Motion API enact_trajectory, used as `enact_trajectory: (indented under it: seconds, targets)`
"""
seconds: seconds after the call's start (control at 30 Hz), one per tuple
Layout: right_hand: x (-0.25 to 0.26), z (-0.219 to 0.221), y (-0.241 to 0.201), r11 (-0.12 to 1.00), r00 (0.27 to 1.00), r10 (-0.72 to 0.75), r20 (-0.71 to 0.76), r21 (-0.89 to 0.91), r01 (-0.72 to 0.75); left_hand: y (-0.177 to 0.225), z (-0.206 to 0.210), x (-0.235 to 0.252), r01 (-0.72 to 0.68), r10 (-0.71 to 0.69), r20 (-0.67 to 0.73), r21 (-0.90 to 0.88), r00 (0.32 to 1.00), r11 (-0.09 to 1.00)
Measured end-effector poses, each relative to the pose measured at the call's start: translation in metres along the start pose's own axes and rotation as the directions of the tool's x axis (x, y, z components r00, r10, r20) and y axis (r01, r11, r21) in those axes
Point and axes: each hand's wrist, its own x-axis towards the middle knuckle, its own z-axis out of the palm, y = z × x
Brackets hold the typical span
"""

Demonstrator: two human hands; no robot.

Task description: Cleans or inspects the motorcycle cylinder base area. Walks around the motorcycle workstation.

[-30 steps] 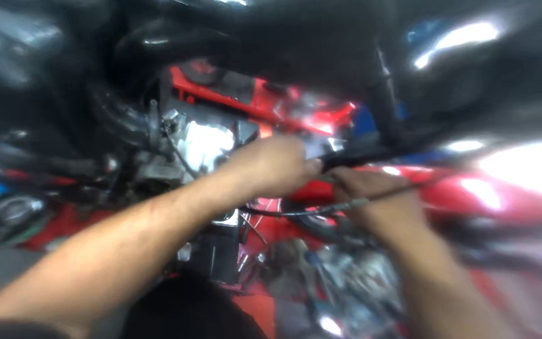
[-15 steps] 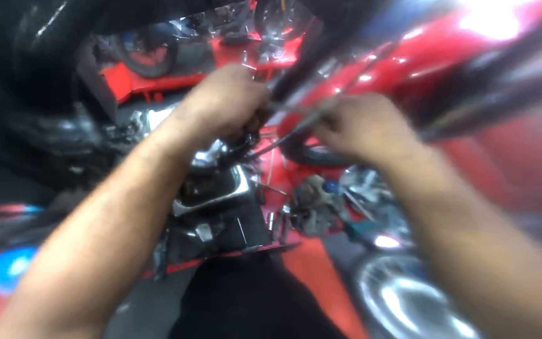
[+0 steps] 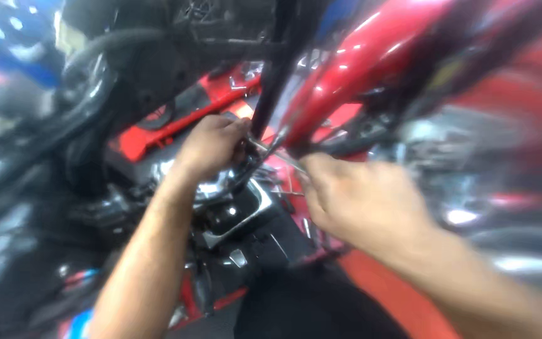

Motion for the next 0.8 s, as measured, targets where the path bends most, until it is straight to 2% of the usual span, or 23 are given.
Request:
enact_trajectory:
  seconds: [0.1, 0.23, 0.33, 0.43, 0.5, 0.6, 0.7, 0.8]
  targets:
    - [-0.001, 0.004, 0.012, 0.995, 0.995, -0.092, -0.034, 0.022, 0.093, -0.001, 0.002, 0.0, -0.019, 0.019, -0.008, 0.005, 1.0, 1.0]
    - [-0.004, -0.018, -0.018, 0.995, 0.995, 0.067, 0.075, 0.067, -0.072, -0.001, 0.001, -0.001, -0.008, 0.008, 0.012, 0.022, 1.0, 1.0]
    - [-0.01, -0.007, -0.021, 0.992, 0.993, 0.116, -0.018, 0.057, -0.115, -0.001, 0.002, -0.002, -0.034, 0.034, 0.007, 0.002, 0.999, 0.999]
    - [-0.016, 0.023, 0.002, 0.993, 0.978, 0.074, -0.196, 0.104, -0.054, -0.002, 0.002, -0.004, -0.064, 0.064, -0.011, 0.001, 0.998, 0.998]
    - [-0.012, 0.039, 0.018, 0.991, 0.971, 0.028, -0.237, 0.134, 0.004, -0.001, 0.002, -0.005, -0.046, 0.046, -0.024, 0.026, 0.999, 0.999]
    - [0.01, 0.053, 0.055, 0.982, 0.972, -0.096, -0.216, 0.141, 0.128, 0.002, 0.003, -0.004, -0.02, 0.023, -0.038, 0.086, 0.999, 0.996]
    - [0.05, 0.061, 0.097, 0.946, 0.94, -0.286, -0.187, 0.105, 0.308, 0.008, 0.005, -0.005, 0.052, -0.051, -0.039, 0.031, 0.998, 0.998]
    - [0.077, 0.06, 0.11, 0.901, 0.9, -0.423, -0.105, 0.058, 0.431, 0.01, 0.006, -0.007, 0.099, -0.101, -0.039, -0.061, 0.994, 0.993]
